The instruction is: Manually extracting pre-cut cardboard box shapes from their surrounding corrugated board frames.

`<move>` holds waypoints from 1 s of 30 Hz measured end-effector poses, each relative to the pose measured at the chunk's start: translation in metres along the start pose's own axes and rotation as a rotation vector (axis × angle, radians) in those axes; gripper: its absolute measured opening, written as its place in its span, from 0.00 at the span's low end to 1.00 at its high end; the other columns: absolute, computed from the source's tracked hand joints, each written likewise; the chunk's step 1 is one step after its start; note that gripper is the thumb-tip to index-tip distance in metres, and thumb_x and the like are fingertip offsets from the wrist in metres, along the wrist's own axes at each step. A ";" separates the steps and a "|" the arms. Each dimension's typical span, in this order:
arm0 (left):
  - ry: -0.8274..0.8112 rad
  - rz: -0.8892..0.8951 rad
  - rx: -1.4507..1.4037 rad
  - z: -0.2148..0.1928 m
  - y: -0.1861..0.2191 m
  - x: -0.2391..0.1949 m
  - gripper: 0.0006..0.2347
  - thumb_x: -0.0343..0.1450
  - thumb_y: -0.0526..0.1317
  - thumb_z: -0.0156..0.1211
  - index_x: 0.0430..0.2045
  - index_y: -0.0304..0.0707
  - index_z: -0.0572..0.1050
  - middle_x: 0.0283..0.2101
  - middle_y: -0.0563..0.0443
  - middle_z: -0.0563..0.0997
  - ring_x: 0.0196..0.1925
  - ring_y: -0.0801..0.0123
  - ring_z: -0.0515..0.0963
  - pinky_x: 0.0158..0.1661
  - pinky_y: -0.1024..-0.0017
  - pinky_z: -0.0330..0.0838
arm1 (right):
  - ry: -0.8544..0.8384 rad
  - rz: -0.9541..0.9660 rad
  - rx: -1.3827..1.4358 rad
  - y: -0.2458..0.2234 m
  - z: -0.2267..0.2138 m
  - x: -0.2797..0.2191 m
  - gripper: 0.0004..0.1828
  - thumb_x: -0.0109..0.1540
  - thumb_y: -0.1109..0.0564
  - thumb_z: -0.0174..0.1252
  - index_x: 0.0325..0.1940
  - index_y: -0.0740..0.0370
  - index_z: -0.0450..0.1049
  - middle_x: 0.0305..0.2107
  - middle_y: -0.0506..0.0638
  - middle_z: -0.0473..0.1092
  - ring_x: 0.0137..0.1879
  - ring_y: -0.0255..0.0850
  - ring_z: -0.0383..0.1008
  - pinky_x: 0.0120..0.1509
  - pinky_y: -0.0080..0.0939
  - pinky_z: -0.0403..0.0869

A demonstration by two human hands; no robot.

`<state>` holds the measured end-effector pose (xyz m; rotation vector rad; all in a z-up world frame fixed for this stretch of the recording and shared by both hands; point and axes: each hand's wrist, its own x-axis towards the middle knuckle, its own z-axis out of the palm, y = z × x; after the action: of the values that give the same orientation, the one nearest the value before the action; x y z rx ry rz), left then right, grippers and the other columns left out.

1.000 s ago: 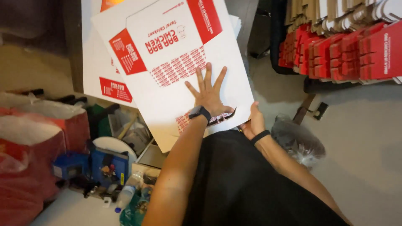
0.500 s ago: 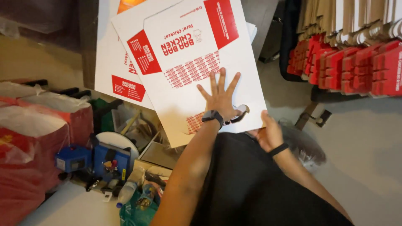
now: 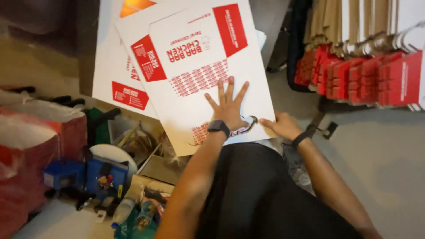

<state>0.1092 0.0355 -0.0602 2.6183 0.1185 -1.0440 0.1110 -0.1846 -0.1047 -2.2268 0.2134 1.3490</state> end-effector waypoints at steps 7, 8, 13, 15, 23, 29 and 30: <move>0.232 -0.263 -0.470 -0.016 0.004 0.006 0.52 0.59 0.56 0.77 0.76 0.63 0.43 0.79 0.42 0.27 0.78 0.38 0.22 0.63 0.22 0.18 | 0.006 -0.249 0.579 -0.018 -0.015 0.085 0.25 0.61 0.50 0.69 0.58 0.63 0.75 0.40 0.54 0.75 0.44 0.44 0.77 0.42 0.44 0.77; 0.275 -0.407 -0.546 -0.019 0.010 0.012 0.57 0.56 0.61 0.78 0.77 0.63 0.39 0.78 0.39 0.22 0.76 0.37 0.16 0.61 0.20 0.12 | 0.015 -0.301 0.581 -0.019 -0.018 0.091 0.23 0.58 0.58 0.71 0.56 0.66 0.76 0.37 0.53 0.76 0.41 0.43 0.78 0.40 0.43 0.78; 0.171 -0.525 -0.645 -0.038 0.014 0.020 0.61 0.56 0.56 0.82 0.76 0.63 0.33 0.77 0.41 0.17 0.75 0.41 0.11 0.61 0.23 0.10 | 0.289 -0.157 0.077 -0.026 -0.012 0.091 0.20 0.54 0.43 0.73 0.46 0.51 0.82 0.33 0.50 0.79 0.46 0.50 0.81 0.44 0.49 0.78; 0.146 -0.543 -0.669 -0.048 0.014 0.016 0.63 0.54 0.56 0.83 0.76 0.62 0.31 0.76 0.40 0.16 0.76 0.41 0.12 0.61 0.21 0.11 | 0.350 -0.136 -0.026 -0.030 -0.006 0.080 0.19 0.54 0.42 0.72 0.44 0.50 0.81 0.33 0.51 0.79 0.48 0.53 0.81 0.46 0.52 0.78; 0.279 -0.511 -0.710 -0.057 0.014 0.023 0.59 0.59 0.54 0.81 0.75 0.62 0.32 0.77 0.41 0.20 0.77 0.35 0.18 0.68 0.27 0.18 | 0.251 -0.320 -0.041 -0.085 -0.041 0.017 0.26 0.61 0.44 0.65 0.51 0.68 0.76 0.42 0.69 0.75 0.54 0.68 0.75 0.52 0.65 0.75; 0.128 -0.505 -0.685 -0.033 -0.004 0.039 0.66 0.52 0.56 0.86 0.75 0.65 0.29 0.76 0.42 0.15 0.74 0.37 0.11 0.56 0.19 0.07 | -0.092 0.145 0.316 -0.051 -0.011 0.000 0.47 0.56 0.21 0.65 0.59 0.65 0.78 0.50 0.68 0.75 0.59 0.58 0.75 0.53 0.57 0.75; 0.128 -0.517 -0.694 -0.025 -0.007 0.032 0.66 0.52 0.56 0.86 0.75 0.65 0.29 0.76 0.42 0.15 0.74 0.37 0.11 0.56 0.19 0.07 | -0.101 0.145 0.303 -0.037 -0.009 -0.003 0.47 0.56 0.21 0.65 0.59 0.65 0.78 0.50 0.68 0.75 0.59 0.58 0.75 0.53 0.57 0.75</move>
<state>0.1470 0.0492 -0.0669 2.0343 1.0312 -0.7739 0.1310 -0.1576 -0.0861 -1.9176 0.5155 1.3962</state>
